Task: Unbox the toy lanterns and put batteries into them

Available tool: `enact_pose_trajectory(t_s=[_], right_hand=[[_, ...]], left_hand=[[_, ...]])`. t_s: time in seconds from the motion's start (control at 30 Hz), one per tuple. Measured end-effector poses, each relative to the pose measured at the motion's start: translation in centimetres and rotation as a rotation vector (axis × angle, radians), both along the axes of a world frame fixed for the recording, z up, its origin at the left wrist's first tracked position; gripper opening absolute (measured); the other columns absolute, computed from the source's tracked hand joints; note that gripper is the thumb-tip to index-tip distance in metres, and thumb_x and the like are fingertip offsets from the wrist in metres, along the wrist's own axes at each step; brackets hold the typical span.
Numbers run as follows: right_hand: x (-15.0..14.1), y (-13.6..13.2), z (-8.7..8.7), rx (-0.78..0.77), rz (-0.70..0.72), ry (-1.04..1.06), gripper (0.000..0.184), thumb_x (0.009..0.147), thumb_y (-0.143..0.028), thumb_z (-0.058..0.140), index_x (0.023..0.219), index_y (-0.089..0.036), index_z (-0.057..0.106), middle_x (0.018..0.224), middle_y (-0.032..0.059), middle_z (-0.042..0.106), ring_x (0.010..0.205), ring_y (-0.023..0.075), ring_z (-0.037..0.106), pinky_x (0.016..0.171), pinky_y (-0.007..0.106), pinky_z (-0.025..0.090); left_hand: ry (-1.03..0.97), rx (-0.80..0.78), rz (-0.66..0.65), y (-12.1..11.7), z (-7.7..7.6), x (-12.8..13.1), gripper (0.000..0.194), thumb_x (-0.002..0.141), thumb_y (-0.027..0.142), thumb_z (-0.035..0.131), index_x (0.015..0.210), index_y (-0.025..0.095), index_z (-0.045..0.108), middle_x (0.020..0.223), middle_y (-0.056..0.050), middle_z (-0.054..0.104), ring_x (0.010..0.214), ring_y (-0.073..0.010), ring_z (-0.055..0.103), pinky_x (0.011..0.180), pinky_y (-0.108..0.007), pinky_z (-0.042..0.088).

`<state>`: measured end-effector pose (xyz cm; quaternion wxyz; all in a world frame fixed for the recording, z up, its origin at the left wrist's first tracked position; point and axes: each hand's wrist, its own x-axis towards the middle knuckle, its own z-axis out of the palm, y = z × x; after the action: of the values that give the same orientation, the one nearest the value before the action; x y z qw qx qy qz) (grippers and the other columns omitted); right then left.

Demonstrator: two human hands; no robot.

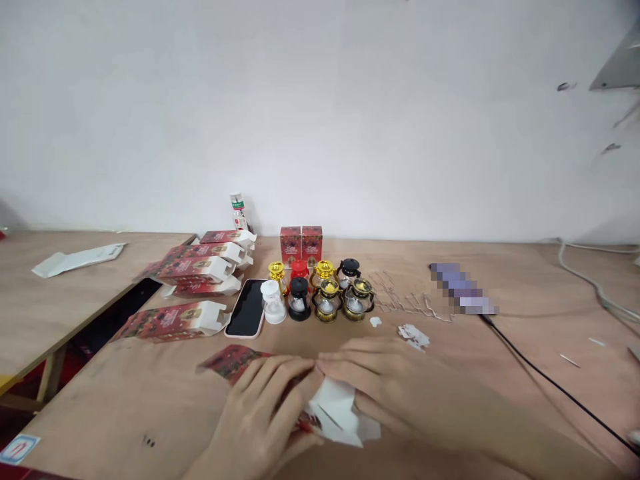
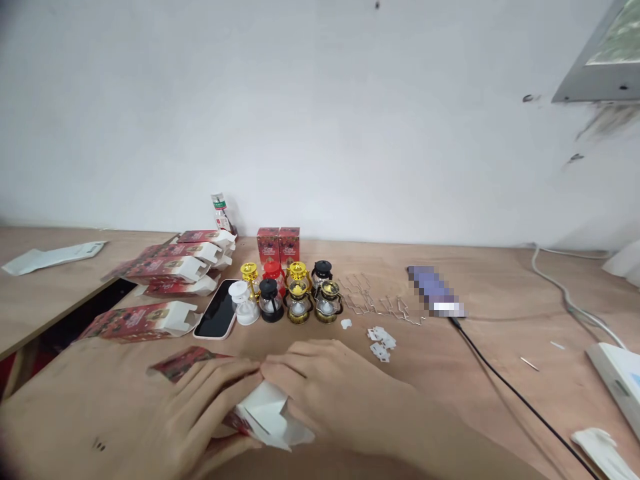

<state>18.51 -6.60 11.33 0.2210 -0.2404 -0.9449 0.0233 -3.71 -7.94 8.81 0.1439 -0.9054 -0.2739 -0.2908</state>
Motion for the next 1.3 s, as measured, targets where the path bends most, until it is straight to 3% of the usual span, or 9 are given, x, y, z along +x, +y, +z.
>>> enact_pose_trajectory(t_s=[0.13,0.23,0.37,0.47,0.53,0.67,0.83,1.03,1.3], right_hand=[[0.7,-1.0,1.9,-0.359,0.074,-0.080,0.026,0.093,-0.018,0.043,0.109,-0.025,0.063,0.091,0.0000,0.071,0.083,0.0149,0.064,0.073,0.026,0.050],[1.3,-1.2,2.6,-0.421,0.091,-0.098,0.028,0.094,-0.023,0.043,0.117,-0.025,0.059,0.105,0.0002,0.069,0.093,0.0150,0.064,0.080,0.026,0.050],[2.4,-1.0,2.2,-0.201,-0.071,-0.007,0.030,0.096,-0.025,0.039,0.122,-0.025,0.055,0.118,0.0024,0.065,0.105,0.0174,0.062,0.086,0.029,0.051],[3.1,-0.5,1.4,0.001,-0.143,0.030,0.031,0.097,-0.025,0.036,0.122,-0.024,0.054,0.116,0.0031,0.066,0.103,0.0172,0.063,0.084,0.029,0.053],[3.3,0.0,1.0,0.112,-0.172,0.045,0.030,0.097,-0.024,0.036,0.121,-0.023,0.054,0.117,0.0041,0.065,0.104,0.0175,0.063,0.086,0.031,0.053],[3.6,1.5,0.5,0.285,-0.264,0.045,0.030,0.096,-0.024,0.036,0.121,-0.021,0.053,0.122,0.0082,0.061,0.112,0.0218,0.058,0.091,0.039,0.050],[4.4,3.3,-0.1,0.339,-0.461,-0.034,0.036,0.095,-0.030,0.036,0.128,-0.021,0.046,0.132,0.0125,0.052,0.114,0.0278,0.054,0.089,0.046,0.048],[5.8,4.8,-1.1,0.295,-0.597,-0.051,0.044,0.093,-0.040,0.036,0.133,-0.020,0.038,0.139,0.0174,0.041,0.121,0.0321,0.047,0.088,0.048,0.046],[6.9,7.1,-3.5,0.167,-0.797,-0.116,0.050,0.089,-0.042,0.040,0.133,-0.018,0.038,0.138,0.0193,0.041,0.117,0.0359,0.049,0.089,0.051,0.045]], left_hand=[[-0.015,-0.025,-0.101,-0.9,0.1,-0.9,0.019,0.092,0.026,0.047,0.100,0.017,0.061,0.093,-0.007,0.072,0.083,-0.0172,0.063,0.073,-0.028,0.047],[-0.125,-0.001,-0.127,-1.0,0.3,-3.0,0.025,0.093,0.012,0.036,0.086,0.017,0.059,0.077,-0.004,0.070,0.071,-0.0146,0.061,0.066,-0.028,0.044],[-0.128,0.172,0.084,1.4,0.7,-7.7,0.010,0.084,0.018,0.057,0.094,0.017,0.059,0.088,-0.007,0.071,0.082,-0.0190,0.064,0.068,-0.029,0.043],[-0.107,0.479,0.422,4.7,0.5,-11.1,0.033,0.077,0.023,0.068,0.107,0.020,0.055,0.100,-0.008,0.071,0.089,-0.0236,0.065,0.076,-0.034,0.042],[-0.039,0.547,0.525,6.8,-0.4,-12.8,0.045,0.077,0.028,0.068,0.117,0.018,0.051,0.106,-0.012,0.069,0.090,-0.0254,0.066,0.082,-0.037,0.041],[0.046,0.418,0.600,9.1,-3.3,-15.0,0.048,0.082,0.036,0.059,0.125,0.017,0.048,0.117,-0.014,0.065,0.103,-0.0279,0.062,0.099,-0.043,0.029],[-0.008,0.308,0.621,8.9,-5.9,-16.5,0.067,0.077,0.048,0.061,0.133,0.019,0.040,0.136,-0.017,0.049,0.121,-0.0334,0.049,0.108,-0.053,0.011],[-0.025,0.320,0.619,8.2,-6.2,-18.6,0.062,0.080,0.055,0.056,0.129,0.018,0.043,0.145,-0.018,0.035,0.135,-0.0352,0.028,0.108,-0.058,0.008],[-0.004,0.082,0.632,10.2,-5.1,-21.0,0.061,0.082,0.061,0.048,0.121,0.015,0.052,0.136,-0.020,0.048,0.130,-0.0306,0.039,0.109,-0.053,0.011]])
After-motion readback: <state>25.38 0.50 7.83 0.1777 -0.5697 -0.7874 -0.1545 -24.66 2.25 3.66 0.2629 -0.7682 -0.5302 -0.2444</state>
